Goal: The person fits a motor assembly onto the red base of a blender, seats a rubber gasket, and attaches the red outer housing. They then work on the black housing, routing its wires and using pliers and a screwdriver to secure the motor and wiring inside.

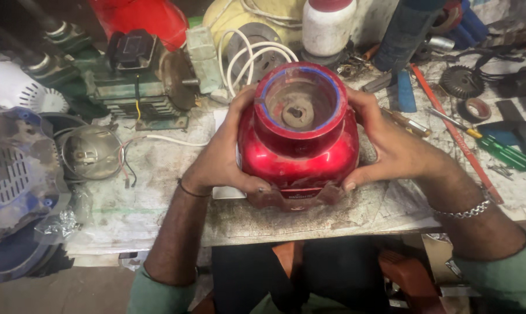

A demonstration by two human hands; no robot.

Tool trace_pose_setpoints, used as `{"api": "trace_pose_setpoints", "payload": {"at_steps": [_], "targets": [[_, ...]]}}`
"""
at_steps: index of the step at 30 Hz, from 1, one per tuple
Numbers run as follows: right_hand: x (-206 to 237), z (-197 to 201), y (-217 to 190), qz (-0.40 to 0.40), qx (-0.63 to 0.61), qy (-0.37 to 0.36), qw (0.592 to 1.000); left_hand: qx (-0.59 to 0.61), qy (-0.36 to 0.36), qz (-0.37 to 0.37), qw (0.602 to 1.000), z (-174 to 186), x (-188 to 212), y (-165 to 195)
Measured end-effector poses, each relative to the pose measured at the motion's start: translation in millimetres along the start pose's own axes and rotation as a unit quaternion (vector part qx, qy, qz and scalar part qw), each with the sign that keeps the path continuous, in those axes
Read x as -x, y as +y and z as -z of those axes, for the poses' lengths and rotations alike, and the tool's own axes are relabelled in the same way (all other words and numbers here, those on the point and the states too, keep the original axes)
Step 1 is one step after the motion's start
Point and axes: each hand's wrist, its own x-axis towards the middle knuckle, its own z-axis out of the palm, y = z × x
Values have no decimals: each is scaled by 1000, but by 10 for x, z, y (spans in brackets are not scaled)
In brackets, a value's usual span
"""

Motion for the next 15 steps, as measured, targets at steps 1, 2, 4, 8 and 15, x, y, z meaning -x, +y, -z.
{"api": "trace_pose_setpoints", "payload": {"at_steps": [1,2,4,8,15], "targets": [[11,-5,-1,-8,-2,1,1000,3,-1,-1,1000,-9,1,-5],[18,-8,-4,-15,-5,2,1000,6,-2,-2,1000,-7,1,-6],[26,-10,-11,-17,-22,-4,1000,17,-3,13,1000,-12,3,7],[9,0,-52,15,-3,1,1000,17,-6,24,1000,-5,-22,112],[230,-65,-217,-7,-93,101,990,-138,-32,-5,990,59,-81,622]]}}
